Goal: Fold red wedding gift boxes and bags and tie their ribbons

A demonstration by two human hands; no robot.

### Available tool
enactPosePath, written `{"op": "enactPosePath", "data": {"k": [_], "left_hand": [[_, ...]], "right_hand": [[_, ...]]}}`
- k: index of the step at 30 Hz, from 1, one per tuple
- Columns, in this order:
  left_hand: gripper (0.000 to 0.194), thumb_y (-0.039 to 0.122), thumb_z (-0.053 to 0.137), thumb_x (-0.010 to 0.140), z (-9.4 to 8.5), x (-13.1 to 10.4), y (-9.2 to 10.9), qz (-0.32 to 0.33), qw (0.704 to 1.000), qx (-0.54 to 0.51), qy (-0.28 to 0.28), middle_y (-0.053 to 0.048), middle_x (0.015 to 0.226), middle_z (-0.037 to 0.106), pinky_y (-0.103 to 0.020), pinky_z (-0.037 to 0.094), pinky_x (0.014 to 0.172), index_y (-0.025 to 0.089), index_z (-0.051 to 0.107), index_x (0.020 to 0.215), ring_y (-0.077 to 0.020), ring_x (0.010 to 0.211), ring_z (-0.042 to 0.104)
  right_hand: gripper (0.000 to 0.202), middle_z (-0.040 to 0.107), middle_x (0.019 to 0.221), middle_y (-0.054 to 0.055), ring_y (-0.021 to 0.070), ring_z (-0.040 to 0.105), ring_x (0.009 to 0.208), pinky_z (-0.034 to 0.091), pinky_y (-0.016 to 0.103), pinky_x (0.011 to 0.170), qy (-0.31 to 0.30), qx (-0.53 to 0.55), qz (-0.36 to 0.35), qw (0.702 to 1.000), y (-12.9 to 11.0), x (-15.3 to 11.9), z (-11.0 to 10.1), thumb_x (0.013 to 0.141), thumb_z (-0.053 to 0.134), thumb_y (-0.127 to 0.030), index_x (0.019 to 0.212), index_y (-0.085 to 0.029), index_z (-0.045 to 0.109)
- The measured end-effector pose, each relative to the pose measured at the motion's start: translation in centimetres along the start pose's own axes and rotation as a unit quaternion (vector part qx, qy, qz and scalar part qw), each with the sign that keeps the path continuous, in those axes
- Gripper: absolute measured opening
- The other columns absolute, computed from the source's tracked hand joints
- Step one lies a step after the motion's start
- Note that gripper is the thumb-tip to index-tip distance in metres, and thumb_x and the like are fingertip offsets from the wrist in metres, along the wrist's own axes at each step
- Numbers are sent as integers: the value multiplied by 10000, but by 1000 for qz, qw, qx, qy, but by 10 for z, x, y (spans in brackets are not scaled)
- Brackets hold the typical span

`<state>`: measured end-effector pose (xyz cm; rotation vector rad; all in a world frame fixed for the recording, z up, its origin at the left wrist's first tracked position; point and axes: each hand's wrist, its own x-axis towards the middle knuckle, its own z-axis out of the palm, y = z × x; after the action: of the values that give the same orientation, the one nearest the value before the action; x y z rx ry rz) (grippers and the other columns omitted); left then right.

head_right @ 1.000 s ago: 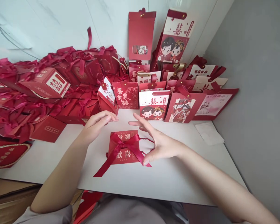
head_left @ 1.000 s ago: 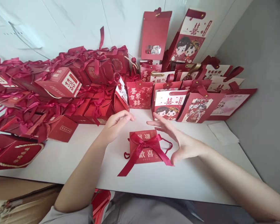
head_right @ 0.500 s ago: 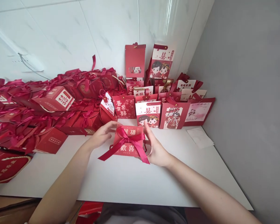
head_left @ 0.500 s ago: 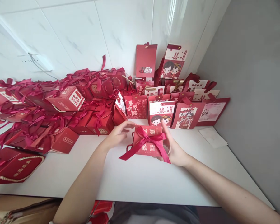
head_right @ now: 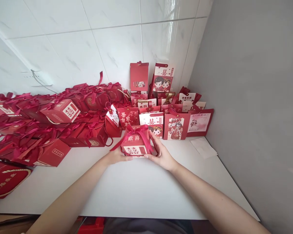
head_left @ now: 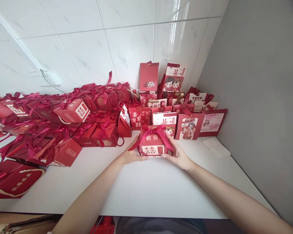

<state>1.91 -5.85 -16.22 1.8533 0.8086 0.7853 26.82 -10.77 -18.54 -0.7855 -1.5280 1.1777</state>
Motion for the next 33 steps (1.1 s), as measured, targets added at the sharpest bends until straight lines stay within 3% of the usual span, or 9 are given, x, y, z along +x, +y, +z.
{"op": "enactPosePath", "data": {"k": [5,11,15,17,19,22,27,33], "left_hand": [[757,423,755,786,8,3,-6,7,994,-101,33,-142,1450,517,-466,407,1143,236,385,1419,-321,1355,491],[714,540,555,905,21,11,-6,16,994,-53,90,-138,1536,415,-433,336,1189,212,299,1487,-304,1440,369],[703,660,411,932,31,19,-9,14,987,-66,148,-128,1525,440,-424,327,1194,208,353,1468,-293,1448,361],[756,738,314,918,34,22,-13,-1,976,-114,187,-131,1484,492,-432,360,1170,193,406,1433,-299,1431,388],[770,767,276,905,34,25,-16,-16,954,-189,234,-120,1431,550,-439,396,1141,188,467,1377,-303,1407,427],[658,733,385,895,33,25,-17,-22,927,-251,278,-74,1364,614,-434,433,1112,226,545,1284,-299,1378,465],[618,723,505,851,34,24,-15,-38,926,-271,261,-69,1221,701,-426,480,1063,207,657,1156,-317,1295,545],[827,842,447,799,32,15,-17,-38,920,-304,244,-102,1314,653,-467,421,1121,211,608,1309,-329,1356,493]], "right_hand": [[759,415,1570,100,267,411,1439,357,429,1194,-8,62,9,998,1,9,7,858,712,-496,1501,-280,371],[814,340,1615,72,243,381,1455,335,398,1201,13,48,-2,999,2,20,12,908,620,-542,1571,-301,214],[775,233,1659,38,218,264,1514,240,384,1244,55,30,-26,998,9,28,23,960,551,-511,1593,-310,151],[771,187,1672,28,213,191,1537,180,385,1261,87,8,-34,996,13,33,30,966,538,-516,1597,-299,153],[762,223,1661,43,214,206,1532,168,385,1263,98,-7,-40,994,14,37,37,970,526,-525,1597,-277,170],[724,333,1616,62,230,295,1497,223,390,1248,68,3,-41,997,13,39,39,978,507,-528,1588,-267,216],[623,466,1531,41,260,388,1442,288,426,1222,28,71,-23,997,13,33,29,957,556,-502,1519,-309,368],[557,559,1431,47,281,471,1380,386,501,1157,78,175,30,981,22,32,31,904,632,-497,1401,-325,450]]}}
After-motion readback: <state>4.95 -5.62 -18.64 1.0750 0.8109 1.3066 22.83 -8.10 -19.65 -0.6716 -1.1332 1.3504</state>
